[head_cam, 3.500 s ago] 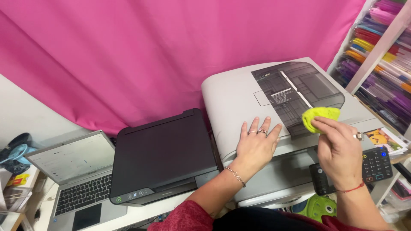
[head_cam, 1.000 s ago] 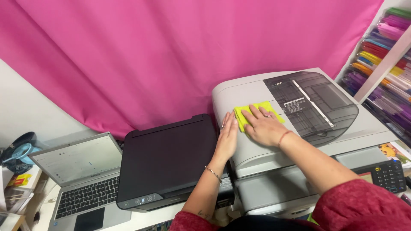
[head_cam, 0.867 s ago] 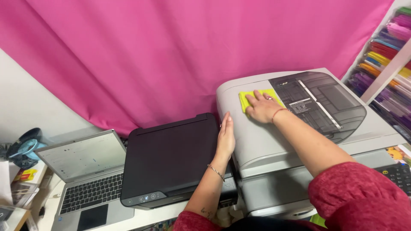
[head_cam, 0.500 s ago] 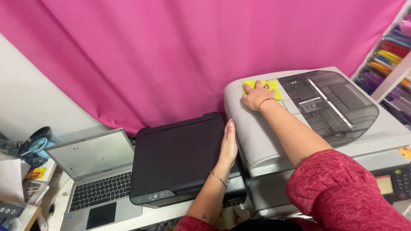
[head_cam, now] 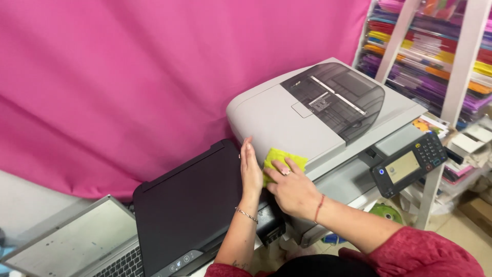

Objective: Cleaning and maintaining printers and a workspace at a desk.

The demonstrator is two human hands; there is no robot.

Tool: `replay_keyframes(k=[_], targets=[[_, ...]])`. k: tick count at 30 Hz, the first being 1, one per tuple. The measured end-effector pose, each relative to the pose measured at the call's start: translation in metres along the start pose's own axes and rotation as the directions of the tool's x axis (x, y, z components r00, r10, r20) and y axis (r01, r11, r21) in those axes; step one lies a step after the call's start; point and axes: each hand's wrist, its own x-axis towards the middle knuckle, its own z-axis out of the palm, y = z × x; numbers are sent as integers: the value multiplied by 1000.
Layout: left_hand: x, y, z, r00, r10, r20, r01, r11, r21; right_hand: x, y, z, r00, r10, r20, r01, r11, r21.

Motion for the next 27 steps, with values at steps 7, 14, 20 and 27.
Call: replay_keyframes(k=[7,14,20,27], targets=[[-36,15,16,926,159,342,-270,913,306,-54,28,-3,962,75,-264,-35,987,155],[-58,42,40,821,160,548,-488,694,529,-70,90,-1,904,307,-299,-234,938,256],[-66,53,84,798,121,590,-561,510,653,-87,149,18,863,405,-301,-336,906,256],[-53,46,146,827,-17,562,-507,408,759,-92,234,26,861,465,-208,-400,870,289]])
